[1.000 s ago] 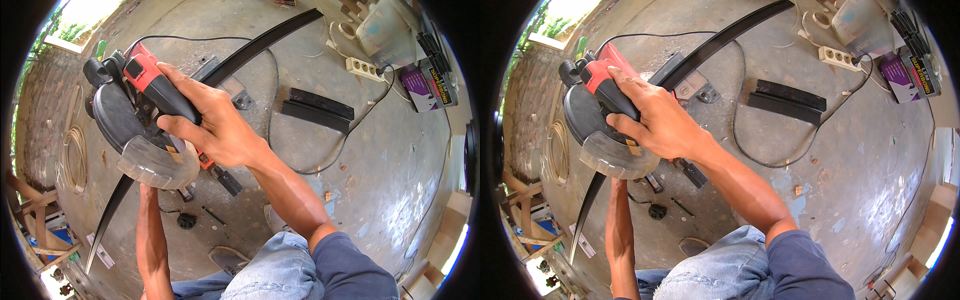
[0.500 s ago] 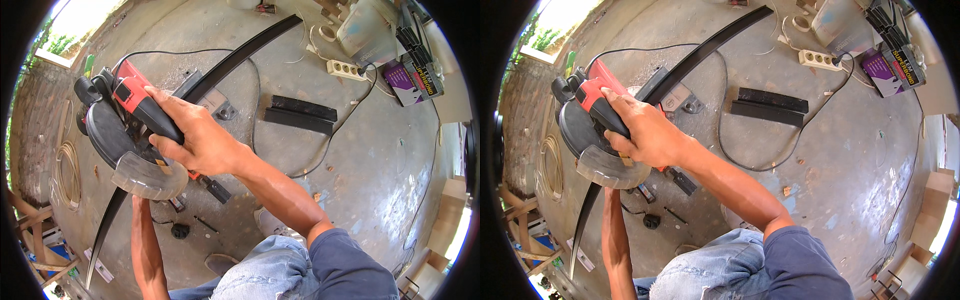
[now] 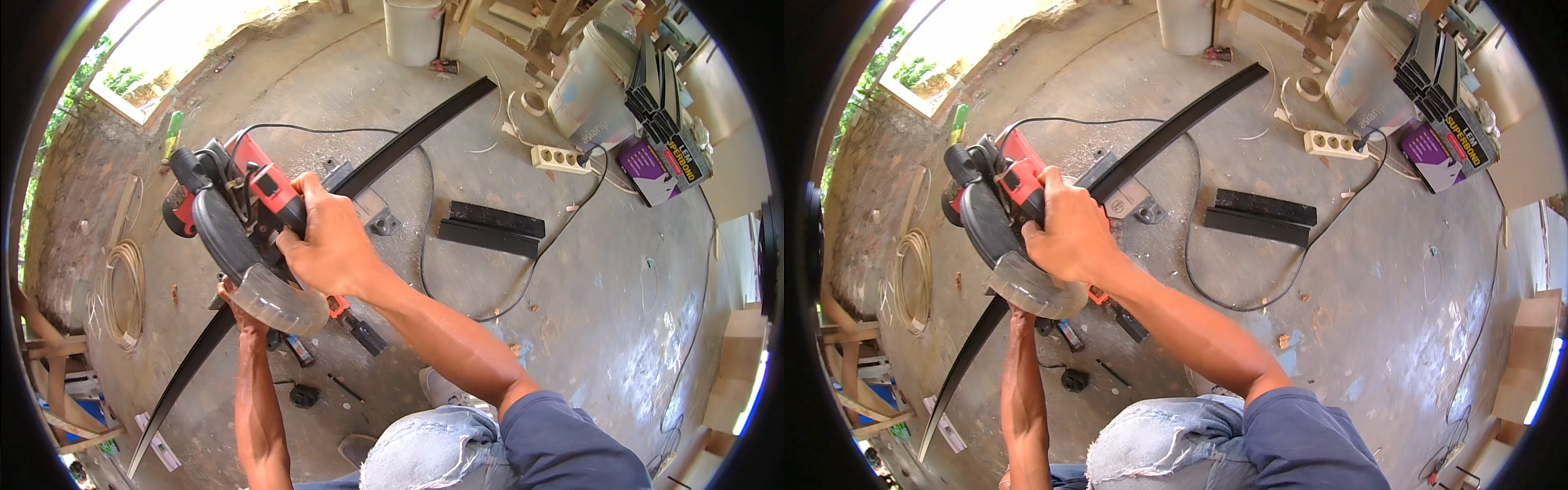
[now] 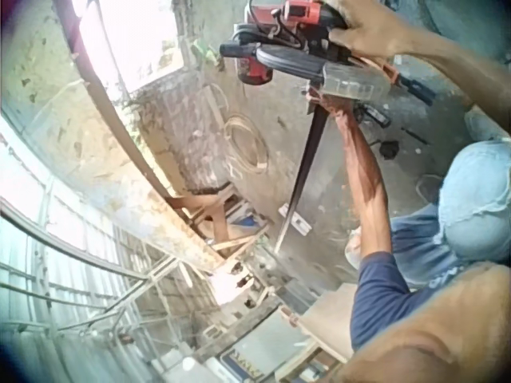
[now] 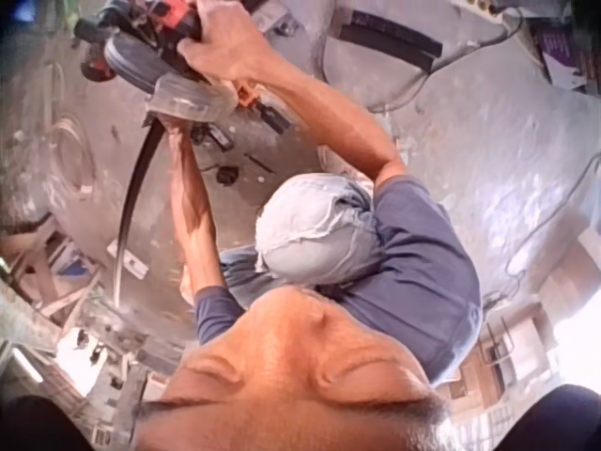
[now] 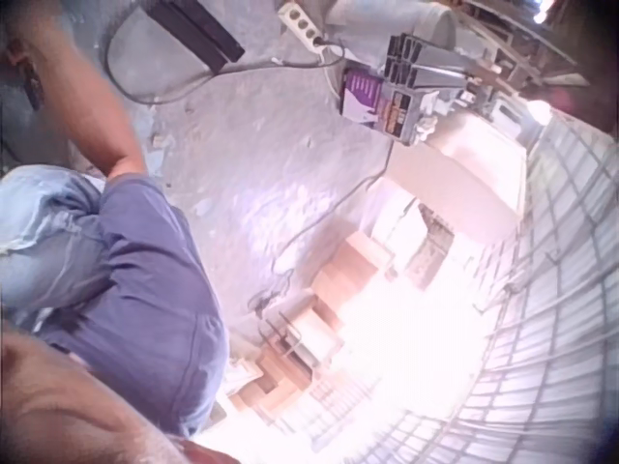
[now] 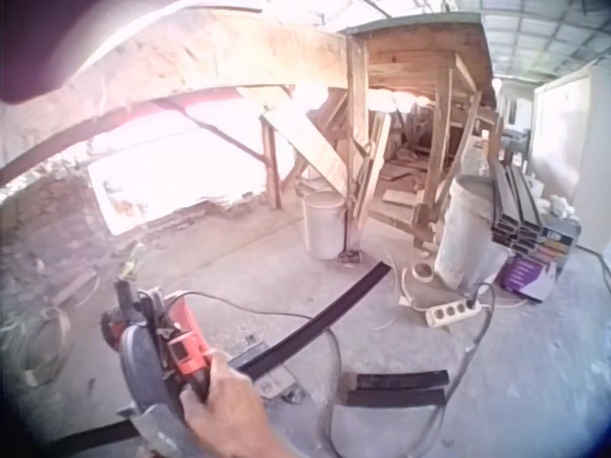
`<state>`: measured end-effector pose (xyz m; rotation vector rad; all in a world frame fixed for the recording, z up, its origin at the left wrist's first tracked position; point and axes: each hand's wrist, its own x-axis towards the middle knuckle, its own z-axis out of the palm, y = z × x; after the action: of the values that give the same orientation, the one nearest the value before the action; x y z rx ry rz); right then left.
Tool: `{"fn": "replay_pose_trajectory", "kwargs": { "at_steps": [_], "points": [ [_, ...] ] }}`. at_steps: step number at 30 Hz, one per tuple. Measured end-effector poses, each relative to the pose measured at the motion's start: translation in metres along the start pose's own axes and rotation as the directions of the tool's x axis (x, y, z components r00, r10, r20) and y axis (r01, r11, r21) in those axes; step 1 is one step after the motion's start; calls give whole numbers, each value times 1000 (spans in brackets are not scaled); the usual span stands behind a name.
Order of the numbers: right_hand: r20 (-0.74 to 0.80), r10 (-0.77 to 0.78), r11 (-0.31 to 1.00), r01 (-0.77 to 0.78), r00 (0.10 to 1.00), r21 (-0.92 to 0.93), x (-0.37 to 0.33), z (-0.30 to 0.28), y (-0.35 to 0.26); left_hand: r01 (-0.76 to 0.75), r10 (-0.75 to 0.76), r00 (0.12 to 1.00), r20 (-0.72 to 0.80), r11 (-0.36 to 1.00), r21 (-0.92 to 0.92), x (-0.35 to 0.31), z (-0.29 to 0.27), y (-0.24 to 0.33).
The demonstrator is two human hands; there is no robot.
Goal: The person measures a black plastic strip with a tape measure, marks it with a pencil, and cuts it using a miter saw.
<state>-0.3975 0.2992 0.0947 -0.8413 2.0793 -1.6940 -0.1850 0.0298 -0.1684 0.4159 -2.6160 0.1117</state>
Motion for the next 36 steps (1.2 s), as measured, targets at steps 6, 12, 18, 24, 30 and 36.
{"fn": "replay_pose_trajectory", "kwargs": {
  "at_steps": [6,12,18,24,30,36],
  "points": [
    [31,196,956,-198,980,215,9,2,6,56,-61,985,164,998,33,27,-28,33],
    [94,266,931,-281,960,235,20,0,-3,57,-57,998,38,998,1,43,-43,59],
    [206,286,913,-331,936,237,52,-2,-35,190,-184,977,109,981,-46,47,-46,66],
    [234,300,899,-356,925,254,68,8,-49,239,-231,953,196,971,-16,40,-44,57],
    [192,296,902,-340,936,265,65,-1,-45,201,-195,969,154,979,-21,47,-47,67],
    [179,284,918,-321,942,233,62,6,-45,230,-230,949,215,973,28,44,-51,65]
  ]
}}
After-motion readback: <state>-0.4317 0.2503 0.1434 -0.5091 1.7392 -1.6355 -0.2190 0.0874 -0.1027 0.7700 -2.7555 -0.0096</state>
